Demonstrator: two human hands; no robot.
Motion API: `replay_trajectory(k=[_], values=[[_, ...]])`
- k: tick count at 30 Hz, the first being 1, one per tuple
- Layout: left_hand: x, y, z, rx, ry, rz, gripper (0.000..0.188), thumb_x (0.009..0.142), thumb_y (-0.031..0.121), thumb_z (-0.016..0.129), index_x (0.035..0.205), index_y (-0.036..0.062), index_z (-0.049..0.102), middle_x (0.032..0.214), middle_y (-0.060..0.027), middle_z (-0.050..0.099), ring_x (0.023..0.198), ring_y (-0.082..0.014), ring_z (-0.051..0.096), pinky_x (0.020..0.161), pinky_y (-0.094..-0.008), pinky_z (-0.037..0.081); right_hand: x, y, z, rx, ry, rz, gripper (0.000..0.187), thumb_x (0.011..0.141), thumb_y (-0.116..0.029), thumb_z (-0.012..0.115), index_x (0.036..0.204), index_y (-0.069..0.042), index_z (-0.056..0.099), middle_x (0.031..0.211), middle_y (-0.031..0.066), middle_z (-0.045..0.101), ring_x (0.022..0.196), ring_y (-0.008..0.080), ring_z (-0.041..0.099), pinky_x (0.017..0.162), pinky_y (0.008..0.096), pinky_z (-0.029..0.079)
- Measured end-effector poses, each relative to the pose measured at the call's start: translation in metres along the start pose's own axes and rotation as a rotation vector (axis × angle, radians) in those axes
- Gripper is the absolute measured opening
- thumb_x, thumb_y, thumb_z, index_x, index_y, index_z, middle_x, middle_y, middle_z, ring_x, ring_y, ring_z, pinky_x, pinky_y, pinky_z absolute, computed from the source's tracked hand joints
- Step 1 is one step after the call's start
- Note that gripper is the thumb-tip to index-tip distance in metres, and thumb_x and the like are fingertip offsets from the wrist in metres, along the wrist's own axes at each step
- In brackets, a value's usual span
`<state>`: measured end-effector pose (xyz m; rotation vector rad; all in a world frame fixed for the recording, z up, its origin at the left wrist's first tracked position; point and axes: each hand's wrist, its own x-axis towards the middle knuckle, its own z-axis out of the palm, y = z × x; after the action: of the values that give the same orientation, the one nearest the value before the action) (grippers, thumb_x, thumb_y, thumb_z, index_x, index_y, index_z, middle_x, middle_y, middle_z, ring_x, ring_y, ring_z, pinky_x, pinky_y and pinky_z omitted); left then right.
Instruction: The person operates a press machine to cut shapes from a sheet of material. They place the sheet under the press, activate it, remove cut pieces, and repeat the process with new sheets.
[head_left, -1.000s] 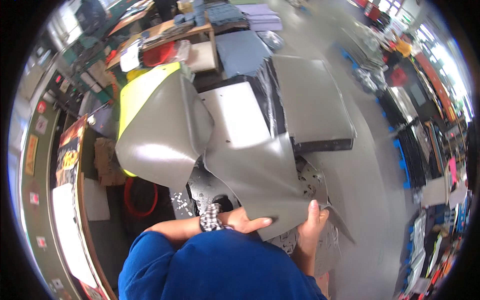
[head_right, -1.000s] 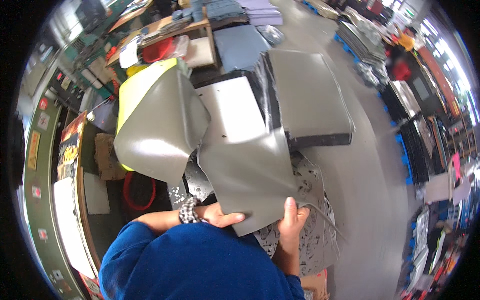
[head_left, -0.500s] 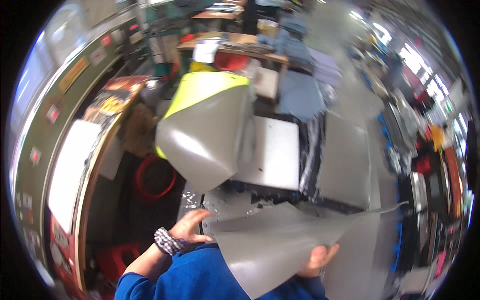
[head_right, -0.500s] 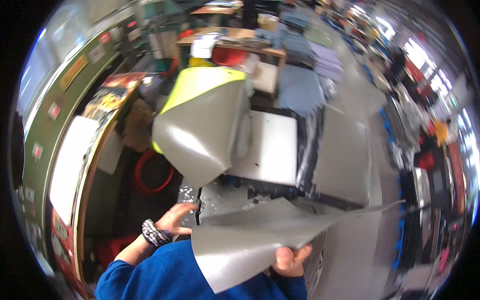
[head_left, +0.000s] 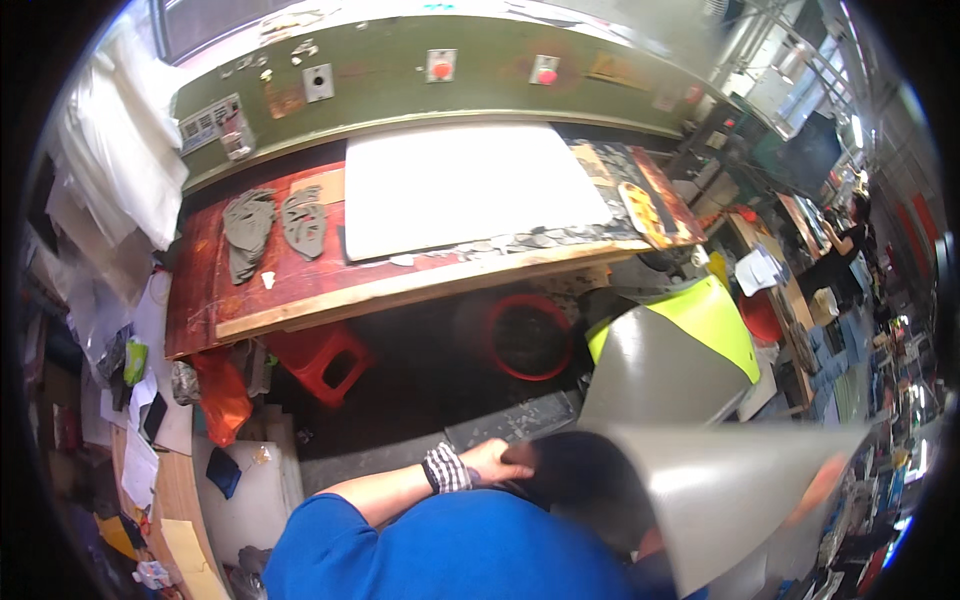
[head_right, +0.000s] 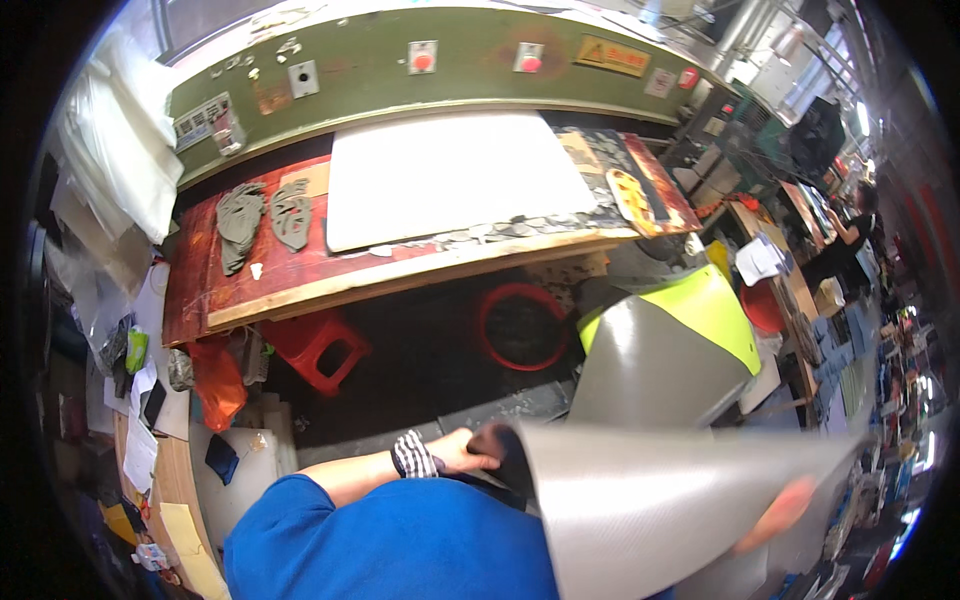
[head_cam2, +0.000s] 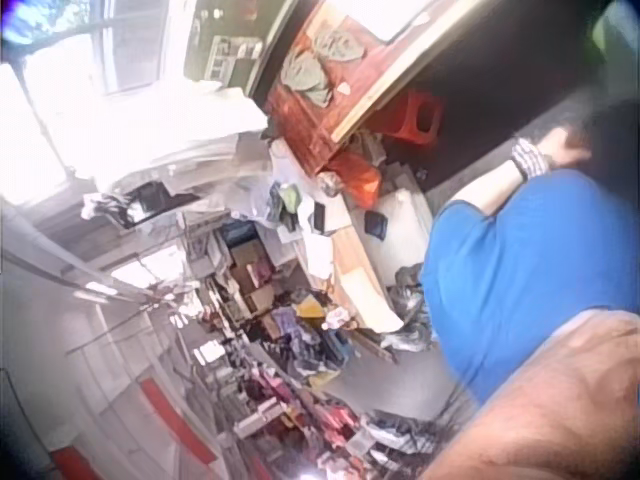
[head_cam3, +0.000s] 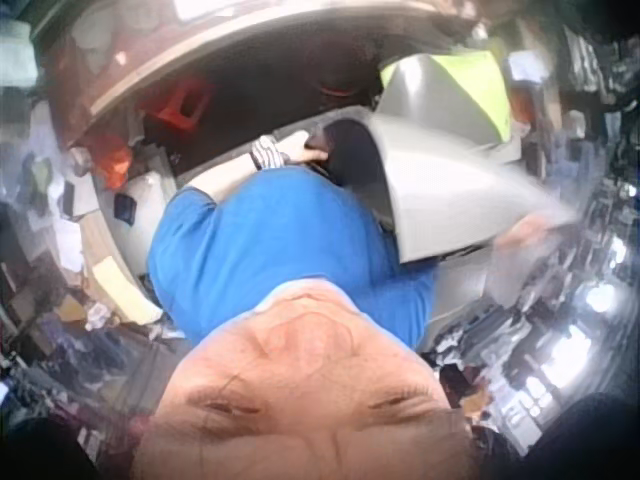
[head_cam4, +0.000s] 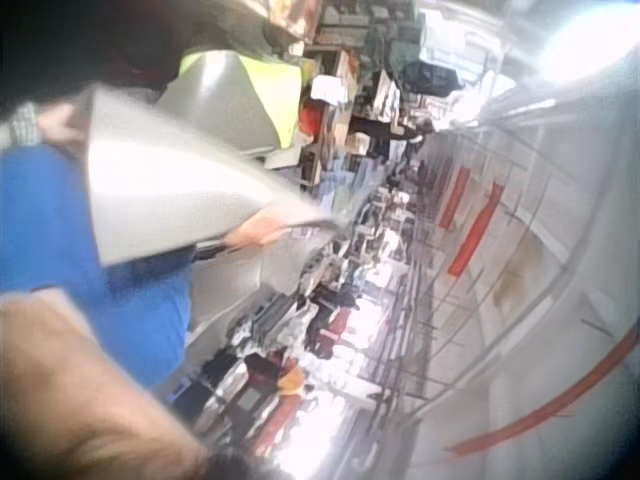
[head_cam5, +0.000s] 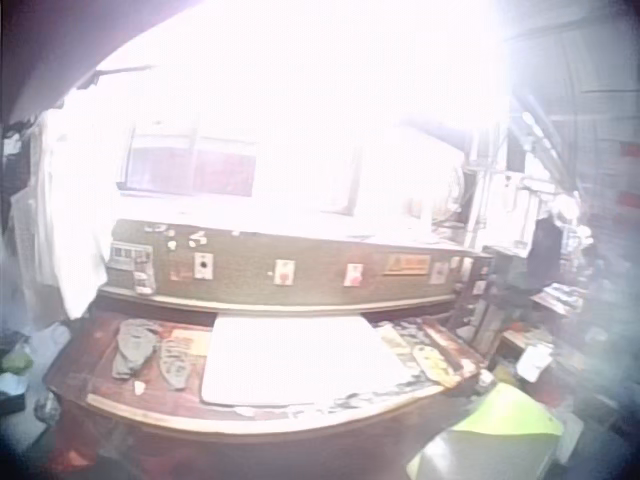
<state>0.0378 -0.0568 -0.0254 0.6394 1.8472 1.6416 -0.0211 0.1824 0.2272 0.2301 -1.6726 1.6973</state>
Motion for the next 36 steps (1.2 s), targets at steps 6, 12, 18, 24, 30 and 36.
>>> replay_trajectory(k=[6, 12, 18, 24, 30, 36], values=[[-0.011, 0.017, -0.107, -0.654, 0.522, 0.185, 0.028, 0.089, 0.02, 0.065, 0.108, -0.0007, 0.062, 0.099, -0.0044, 0.067, 0.087, -0.0131, 0.061, 0.079, -0.0298, 0.05, 0.116, 0.033, 0.236, 0.304, -0.615, -0.085, 0.022, 0.095, -0.02, 0.057, 0.089, 0.0, 0.065, 0.066, 0.0033, 0.058, 0.059, 0.0086, 0.054, 0.055, 0.0242, 0.045], [-0.009, -0.023, -0.173, -0.987, 1.054, 0.108, 0.035, 0.093, 0.022, 0.061, 0.12, 0.0, 0.056, 0.112, -0.0055, 0.062, 0.102, -0.0159, 0.056, 0.093, -0.0321, 0.042, 0.085, 0.177, 0.216, -0.106, -0.664, 0.104, 0.02, 0.088, -0.017, 0.068, 0.077, -0.001, 0.065, 0.063, -0.0017, 0.056, 0.056, 0.0041, 0.045, 0.051, 0.0202, 0.038], [-0.01, -0.029, -0.193, -0.651, 1.359, 0.028, 0.028, 0.093, 0.016, 0.061, 0.115, -0.001, 0.058, 0.107, -0.0043, 0.062, 0.098, -0.014, 0.056, 0.092, -0.0304, 0.042, 0.073, 0.345, 0.032, -0.47, -0.059, 0.667, 0.028, 0.09, -0.025, 0.066, 0.075, -0.002, 0.062, 0.06, 0.0005, 0.055, 0.047, 0.0064, 0.046, 0.042, 0.0224, 0.037], [-0.009, 0.014, -0.226, -0.483, 1.475, -0.068, 0.023, 0.092, 0.016, 0.061, 0.109, 0.0003, 0.061, 0.1, -0.0022, 0.063, 0.09, -0.0113, 0.057, 0.084, -0.0282, 0.045, 0.043, 0.457, -0.012, -0.296, -0.233, 0.979, 0.066, 0.093, -0.04, 0.059, 0.143, -0.004, 0.035, 0.142, 0.0111, 0.042, 0.126, 0.0225, 0.043, 0.098, 0.04, 0.041], [-0.01, 0.029, -0.265, -0.289, 1.496, -0.29, 0.028, 0.092, 0.022, 0.061, 0.107, -0.0017, 0.062, 0.096, -0.0054, 0.065, 0.084, -0.0138, 0.061, 0.077, -0.0284, 0.049, 0.056, 0.473, -0.005, -0.12, -0.242, 1.001, 0.039, 0.094, -0.033, 0.059, 0.119, -0.003, 0.055, 0.115, 0.0032, 0.058, 0.105, 0.0115, 0.051, 0.088, 0.0306, 0.041], [-0.02, -0.001, -0.311, -0.395, 1.509, -0.349, 0.029, 0.09, 0.015, 0.061, 0.111, -0.0044, 0.063, 0.103, -0.0089, 0.067, 0.092, -0.0166, 0.062, 0.083, -0.0307, 0.049, 0.136, 0.407, 0.04, -0.622, -0.201, 0.751, 0.022, 0.08, -0.007, 0.074, 0.095, 0.002, 0.062, 0.089, 0.0075, 0.064, 0.086, 0.0124, 0.056, 0.08, 0.0271, 0.045]])
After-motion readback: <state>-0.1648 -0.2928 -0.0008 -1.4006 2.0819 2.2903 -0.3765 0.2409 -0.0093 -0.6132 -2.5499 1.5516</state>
